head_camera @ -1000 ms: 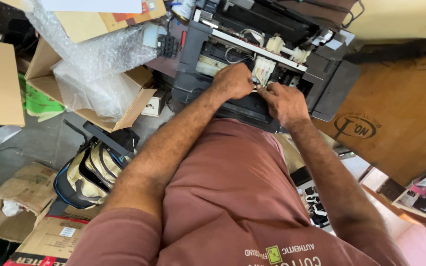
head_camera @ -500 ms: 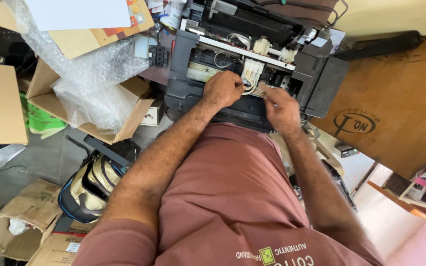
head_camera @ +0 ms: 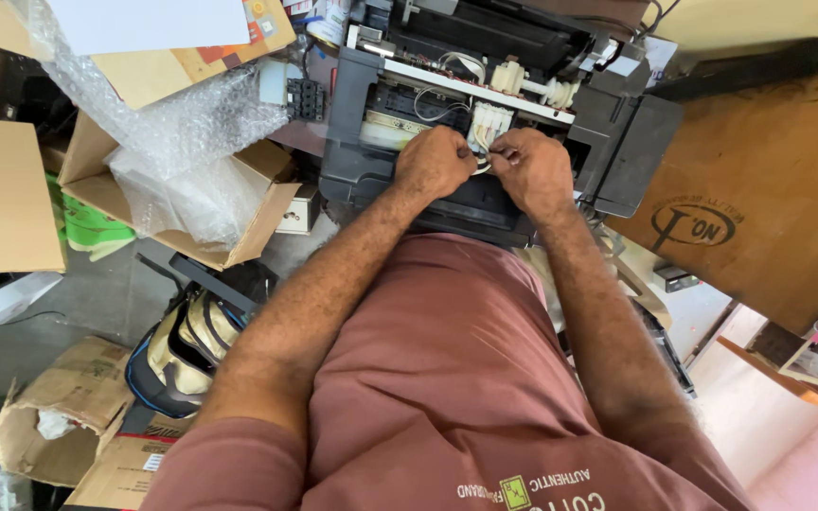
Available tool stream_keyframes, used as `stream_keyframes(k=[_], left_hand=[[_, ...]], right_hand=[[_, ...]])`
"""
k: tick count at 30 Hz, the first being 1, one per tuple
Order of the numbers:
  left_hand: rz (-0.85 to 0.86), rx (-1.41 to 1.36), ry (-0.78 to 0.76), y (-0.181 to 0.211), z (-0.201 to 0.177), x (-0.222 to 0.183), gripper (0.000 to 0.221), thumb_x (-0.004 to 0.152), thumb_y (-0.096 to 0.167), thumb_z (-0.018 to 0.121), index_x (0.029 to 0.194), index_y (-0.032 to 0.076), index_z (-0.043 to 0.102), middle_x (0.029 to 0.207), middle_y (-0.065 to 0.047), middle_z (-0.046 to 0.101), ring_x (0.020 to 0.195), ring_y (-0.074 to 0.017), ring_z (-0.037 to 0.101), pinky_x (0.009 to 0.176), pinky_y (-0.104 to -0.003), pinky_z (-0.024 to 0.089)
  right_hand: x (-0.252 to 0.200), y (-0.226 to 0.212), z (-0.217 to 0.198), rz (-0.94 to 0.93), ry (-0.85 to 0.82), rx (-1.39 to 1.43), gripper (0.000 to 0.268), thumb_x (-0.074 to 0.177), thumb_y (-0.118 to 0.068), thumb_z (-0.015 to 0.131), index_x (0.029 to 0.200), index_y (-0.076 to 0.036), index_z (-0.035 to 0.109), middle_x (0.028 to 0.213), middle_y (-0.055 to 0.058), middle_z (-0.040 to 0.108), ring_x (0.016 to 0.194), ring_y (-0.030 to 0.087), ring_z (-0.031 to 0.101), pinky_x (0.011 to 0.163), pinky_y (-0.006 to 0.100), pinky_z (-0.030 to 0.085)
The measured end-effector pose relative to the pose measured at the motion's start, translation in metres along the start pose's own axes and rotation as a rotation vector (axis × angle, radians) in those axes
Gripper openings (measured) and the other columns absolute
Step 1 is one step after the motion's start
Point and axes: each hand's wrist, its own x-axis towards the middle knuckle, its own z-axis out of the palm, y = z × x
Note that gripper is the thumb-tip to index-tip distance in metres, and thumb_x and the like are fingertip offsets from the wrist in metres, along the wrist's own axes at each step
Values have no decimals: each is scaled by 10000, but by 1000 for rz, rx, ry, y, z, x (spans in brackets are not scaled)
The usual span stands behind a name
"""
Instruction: The person manipulates internal components and wiring inside a disassembled printer by hand.
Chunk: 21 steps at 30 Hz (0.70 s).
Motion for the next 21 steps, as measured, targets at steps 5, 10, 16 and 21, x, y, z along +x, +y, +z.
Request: stream_keyframes(k=[5,10,16,21], left_hand=[[-10,0,25,-3,4,2,212,772,296,772,861,105,800,862,-149,756,870,-347,729,785,-454,570],[60,4,46,-5,4,4,186,803,267,748,876,104,799,864,-169,754,870,-360,732,795,-460,576],[42,-17,24,-11,5,-2,172,818,253,732,864,103,803,861,-173,755,872,-367,728,803,-467,574],[45,-20,20,-10,7,-2,172,815,250,728,868,102,799,868,-163,758,887,-355,729,814,-465,570]], right_hand=[[7,-2,-1,255,-66,37,226,798,-171,853,961,-48,757,827,102,751,736,214,729,701,324,564],[13,4,-4,232,-101,112,207,812,-156,839,953,-34,750,834,87,759,728,165,713,691,303,552],[12,11,2,258,-126,110,203,802,-162,840,939,-42,752,829,66,761,730,149,720,692,292,554],[14,13,6,287,-85,58,201,745,-139,845,894,-40,752,804,80,753,718,166,719,689,299,556]])
